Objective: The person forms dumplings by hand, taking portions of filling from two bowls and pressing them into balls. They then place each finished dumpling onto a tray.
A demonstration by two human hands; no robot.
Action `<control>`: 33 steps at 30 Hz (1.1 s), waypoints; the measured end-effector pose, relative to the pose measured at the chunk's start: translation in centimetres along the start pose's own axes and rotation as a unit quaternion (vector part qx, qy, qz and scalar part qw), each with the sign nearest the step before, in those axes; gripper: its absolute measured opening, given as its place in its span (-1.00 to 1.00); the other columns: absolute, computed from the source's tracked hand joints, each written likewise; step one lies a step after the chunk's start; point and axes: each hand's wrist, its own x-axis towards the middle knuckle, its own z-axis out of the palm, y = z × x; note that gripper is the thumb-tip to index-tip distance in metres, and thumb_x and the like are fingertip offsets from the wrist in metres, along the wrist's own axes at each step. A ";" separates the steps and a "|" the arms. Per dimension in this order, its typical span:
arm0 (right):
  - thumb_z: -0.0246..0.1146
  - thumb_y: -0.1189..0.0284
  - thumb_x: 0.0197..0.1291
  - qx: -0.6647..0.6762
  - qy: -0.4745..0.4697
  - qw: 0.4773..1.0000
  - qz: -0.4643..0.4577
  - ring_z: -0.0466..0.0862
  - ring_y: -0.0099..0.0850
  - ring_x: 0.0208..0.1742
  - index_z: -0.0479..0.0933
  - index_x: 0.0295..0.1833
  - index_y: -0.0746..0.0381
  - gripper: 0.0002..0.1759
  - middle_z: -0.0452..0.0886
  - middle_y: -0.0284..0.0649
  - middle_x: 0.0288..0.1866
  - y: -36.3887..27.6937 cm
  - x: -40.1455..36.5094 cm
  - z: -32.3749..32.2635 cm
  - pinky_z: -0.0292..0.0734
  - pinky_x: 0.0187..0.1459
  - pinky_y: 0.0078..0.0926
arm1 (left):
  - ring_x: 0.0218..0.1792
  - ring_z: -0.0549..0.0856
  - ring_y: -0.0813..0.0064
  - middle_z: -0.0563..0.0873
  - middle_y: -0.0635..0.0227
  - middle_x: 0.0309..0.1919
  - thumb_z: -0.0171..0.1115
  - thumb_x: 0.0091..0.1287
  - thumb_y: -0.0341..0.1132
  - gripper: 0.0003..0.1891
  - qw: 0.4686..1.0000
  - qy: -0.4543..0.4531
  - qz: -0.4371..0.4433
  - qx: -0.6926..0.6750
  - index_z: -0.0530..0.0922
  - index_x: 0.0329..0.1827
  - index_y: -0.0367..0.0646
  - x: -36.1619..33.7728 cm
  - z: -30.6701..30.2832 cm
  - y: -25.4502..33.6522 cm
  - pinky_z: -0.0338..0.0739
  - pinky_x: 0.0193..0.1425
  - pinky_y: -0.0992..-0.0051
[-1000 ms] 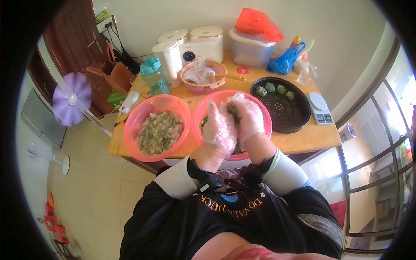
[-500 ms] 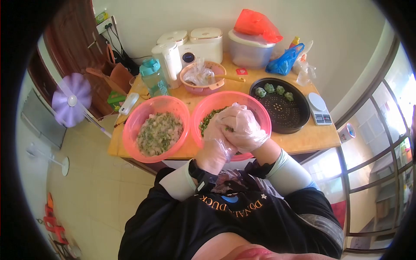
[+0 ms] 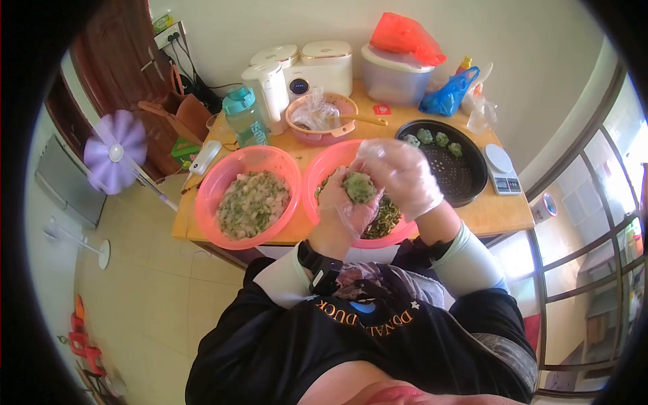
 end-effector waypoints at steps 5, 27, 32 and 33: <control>0.32 0.44 0.08 -0.086 -0.059 0.986 -0.132 0.71 0.02 0.05 0.70 -0.11 0.34 -0.73 0.70 0.04 0.04 0.5 -1.4 3.8 0.64 0.08 -0.11 | 0.14 0.70 0.21 0.68 0.18 0.11 -0.26 0.67 -0.07 -0.51 0.862 -0.166 0.167 0.449 0.52 0.28 -0.23 -0.9 -2.1 0.7 0.64 0.28 0.19; 0.32 0.53 0.13 0.009 -0.412 0.881 0.232 0.65 -0.07 0.20 0.54 0.32 0.20 -0.43 0.63 -0.11 0.19 2.1 1.0 -0.5 0.57 0.21 -0.20 | 0.31 0.62 0.04 0.60 0.03 0.30 -0.30 0.60 0.23 -0.30 0.977 0.081 -0.078 0.182 0.44 0.40 -0.20 0.3 0.9 -0.2 0.61 0.32 -0.01; 0.29 0.55 0.16 0.239 -0.307 0.841 0.377 0.71 -0.38 -0.01 0.56 0.29 0.29 -0.48 0.71 -0.22 -0.07 5.6 1.5 -1.9 0.63 0.05 -0.41 | 0.24 0.63 -0.12 0.60 -0.04 0.26 -0.25 0.58 0.31 -0.28 0.971 -0.069 -0.170 0.155 0.43 0.33 -0.20 0.8 1.0 0.8 0.49 0.35 -0.24; 0.29 0.55 0.16 0.241 -0.308 0.840 0.377 0.71 -0.38 -0.01 0.56 0.29 0.29 -0.48 0.71 -0.22 -0.07 6.9 1.4 -2.5 0.63 0.05 -0.41 | 0.24 0.63 -0.12 0.60 -0.04 0.26 -0.25 0.58 0.31 -0.28 0.971 -0.067 -0.169 0.155 0.43 0.33 -0.20 0.7 1.7 0.7 0.49 0.35 -0.24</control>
